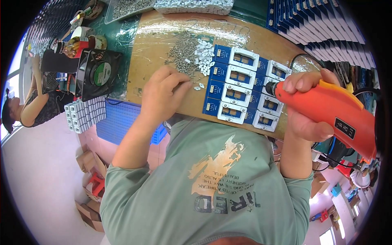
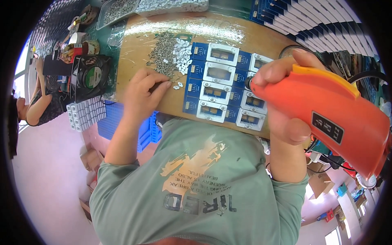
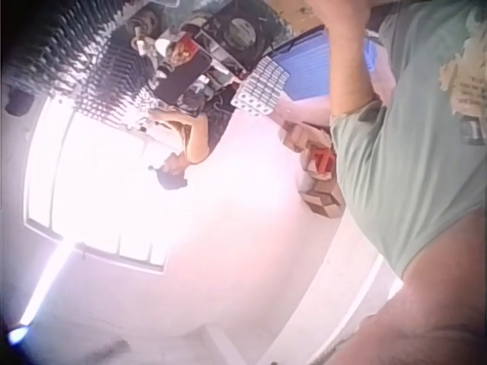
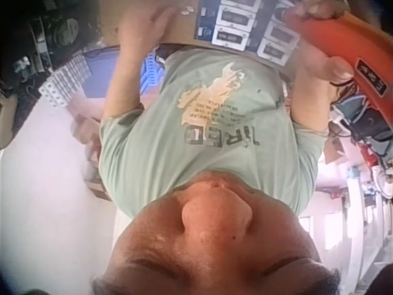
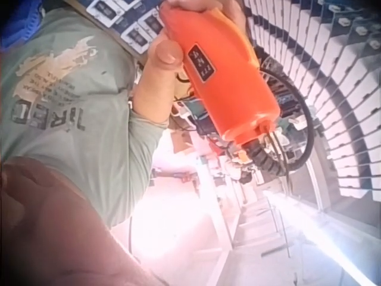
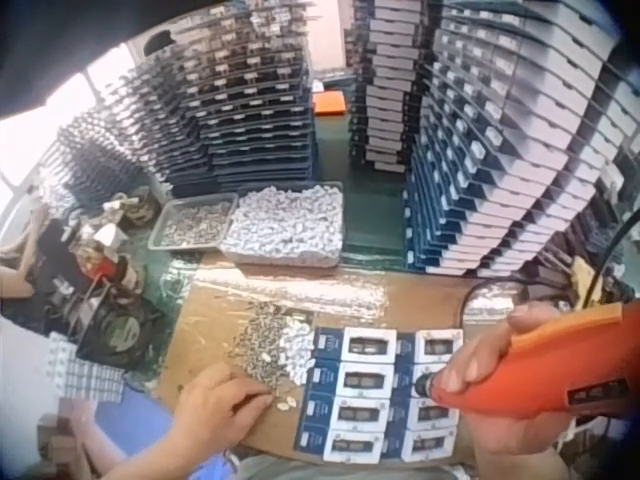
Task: The person assembles LED panel fixtures by placing circuit boards and plastic housings into frames, then securing them with screws using an electric screwdriver.
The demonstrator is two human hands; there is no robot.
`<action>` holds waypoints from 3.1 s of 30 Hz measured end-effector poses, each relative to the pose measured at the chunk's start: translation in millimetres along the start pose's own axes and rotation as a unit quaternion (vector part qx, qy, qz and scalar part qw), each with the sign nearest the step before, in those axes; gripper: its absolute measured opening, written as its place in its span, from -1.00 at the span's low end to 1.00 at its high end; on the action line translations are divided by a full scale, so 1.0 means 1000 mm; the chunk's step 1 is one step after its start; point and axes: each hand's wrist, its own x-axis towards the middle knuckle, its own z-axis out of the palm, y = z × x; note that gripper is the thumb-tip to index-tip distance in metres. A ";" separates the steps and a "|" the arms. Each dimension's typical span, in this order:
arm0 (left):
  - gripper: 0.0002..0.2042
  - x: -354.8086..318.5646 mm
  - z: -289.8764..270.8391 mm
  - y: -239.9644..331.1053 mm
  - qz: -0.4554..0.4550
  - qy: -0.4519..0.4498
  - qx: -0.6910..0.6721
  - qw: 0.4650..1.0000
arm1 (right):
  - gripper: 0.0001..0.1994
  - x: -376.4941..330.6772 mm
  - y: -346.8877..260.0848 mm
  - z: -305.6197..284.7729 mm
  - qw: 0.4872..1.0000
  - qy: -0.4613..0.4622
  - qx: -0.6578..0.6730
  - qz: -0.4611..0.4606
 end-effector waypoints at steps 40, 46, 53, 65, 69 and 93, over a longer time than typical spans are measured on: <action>-0.85 -0.014 0.014 0.012 0.023 -0.015 -0.033 0.999 | 0.02 -0.001 -0.008 0.015 0.994 0.034 -0.092 0.056; -0.83 -0.011 0.017 0.008 0.136 0.024 -0.013 0.990 | -0.01 -0.001 -0.006 0.011 0.999 -0.004 -0.024 0.035; -0.81 0.031 0.026 0.029 0.191 0.065 -0.062 0.977 | 0.00 0.015 -0.009 0.004 0.998 -0.056 0.002 0.006; -0.86 0.074 0.080 0.054 0.237 0.022 -0.102 0.966 | 0.07 0.045 -0.002 0.019 0.995 -0.089 0.047 -0.017; -0.86 0.075 0.081 0.054 0.241 0.040 -0.119 0.962 | 0.05 0.043 -0.003 0.021 0.997 -0.072 0.036 0.002; -0.89 0.076 0.081 0.051 0.242 0.031 -0.139 0.960 | 0.01 0.046 0.006 0.019 0.995 -0.098 0.024 0.022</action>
